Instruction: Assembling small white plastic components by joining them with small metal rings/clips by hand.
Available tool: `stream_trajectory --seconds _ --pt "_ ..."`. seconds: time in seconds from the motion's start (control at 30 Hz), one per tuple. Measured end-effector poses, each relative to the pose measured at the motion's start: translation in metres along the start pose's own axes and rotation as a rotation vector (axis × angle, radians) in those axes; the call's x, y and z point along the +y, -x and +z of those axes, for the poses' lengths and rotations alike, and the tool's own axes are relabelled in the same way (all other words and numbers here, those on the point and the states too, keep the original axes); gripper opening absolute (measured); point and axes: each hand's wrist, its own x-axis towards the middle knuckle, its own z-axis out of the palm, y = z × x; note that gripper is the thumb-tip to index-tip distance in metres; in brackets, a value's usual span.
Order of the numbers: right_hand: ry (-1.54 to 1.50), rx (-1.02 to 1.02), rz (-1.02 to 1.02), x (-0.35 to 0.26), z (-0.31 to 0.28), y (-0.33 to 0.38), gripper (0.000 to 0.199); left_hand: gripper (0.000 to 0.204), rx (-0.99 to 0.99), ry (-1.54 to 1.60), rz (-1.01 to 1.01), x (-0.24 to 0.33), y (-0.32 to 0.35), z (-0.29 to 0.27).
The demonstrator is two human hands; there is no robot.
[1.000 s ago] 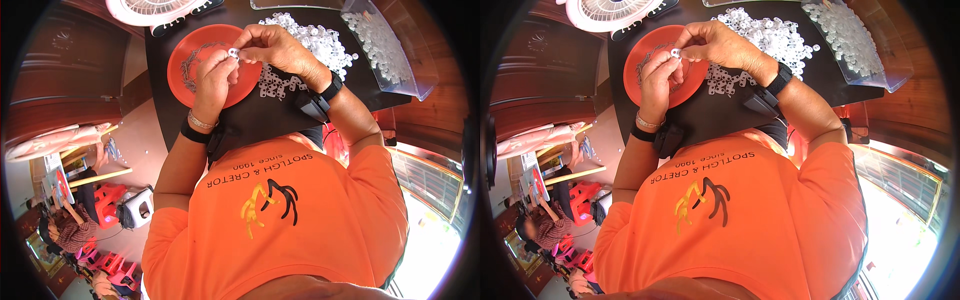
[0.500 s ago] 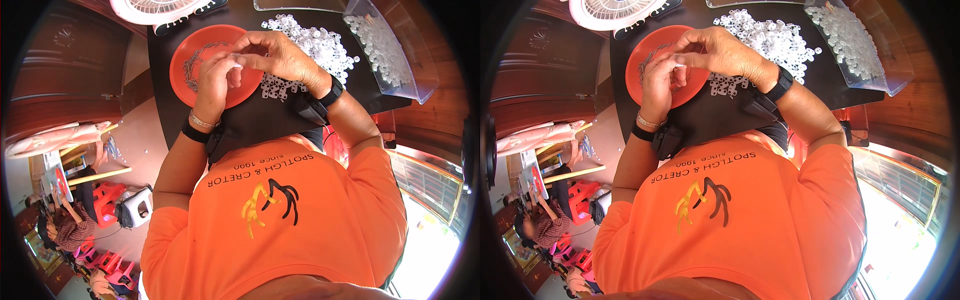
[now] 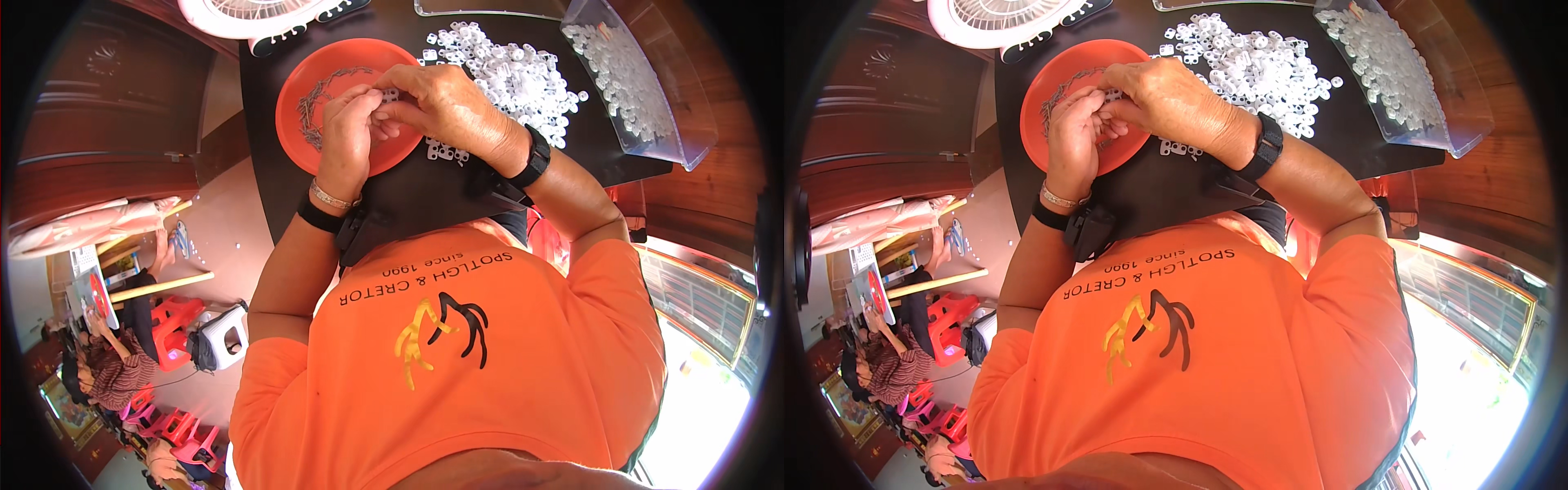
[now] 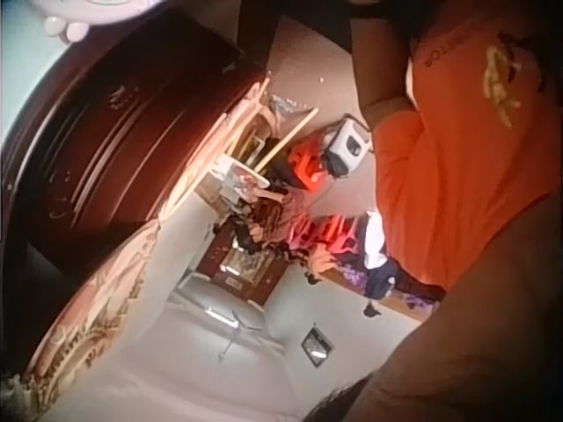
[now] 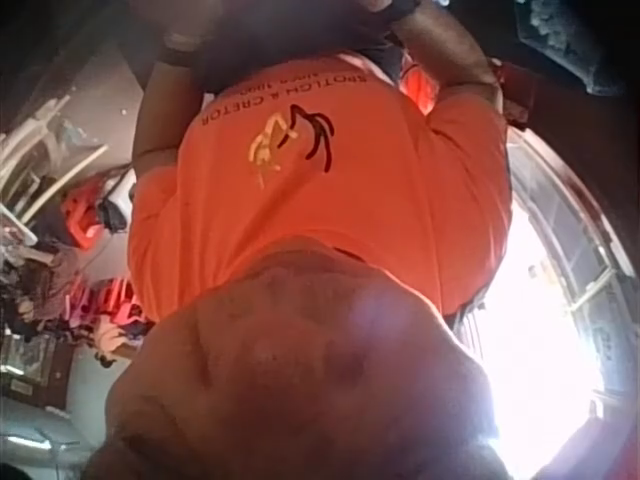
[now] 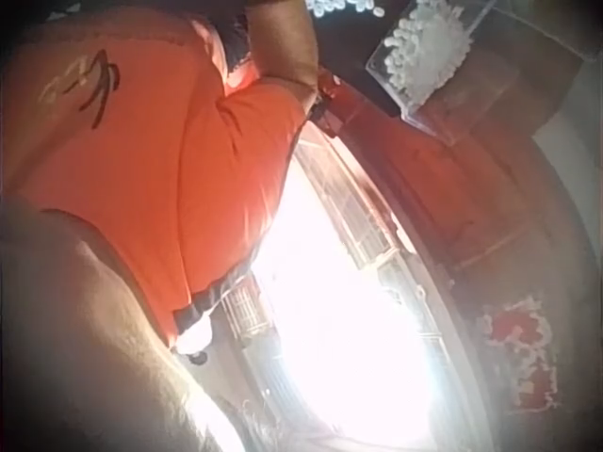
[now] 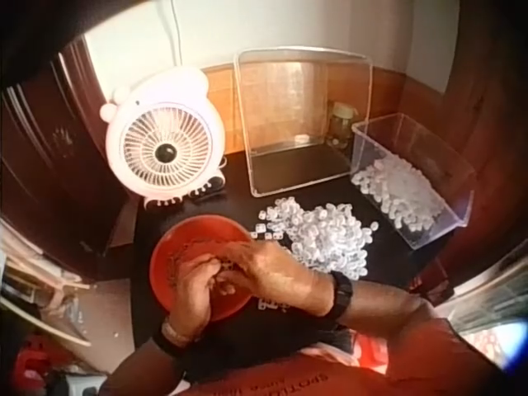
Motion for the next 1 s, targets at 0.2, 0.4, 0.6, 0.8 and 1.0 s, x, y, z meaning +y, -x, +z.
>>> stream_trajectory --seconds 0.2,0.4,0.6,0.8,1.0 --pt "-0.028 -0.007 0.01 0.003 0.001 0.001 0.019 0.028 -0.023 -0.021 0.042 -0.002 0.001 -0.001" --pt "-0.028 0.039 -0.047 -0.001 -0.002 0.001 0.018 0.029 -0.042 -0.079 0.107 -0.001 0.001 0.0" --pt "0.011 0.073 -0.1 -0.001 -0.001 0.0 0.017 0.027 -0.053 -0.1 0.143 0.0 0.001 0.0" --pt "0.036 0.081 -0.057 0.001 -0.008 -0.001 0.02 0.023 0.041 -0.141 0.23 0.001 -0.002 0.004" --pt "0.141 0.475 -0.024 -0.013 -0.076 -0.011 0.021 0.022 0.059 -0.162 0.227 0.002 -0.006 -0.006"
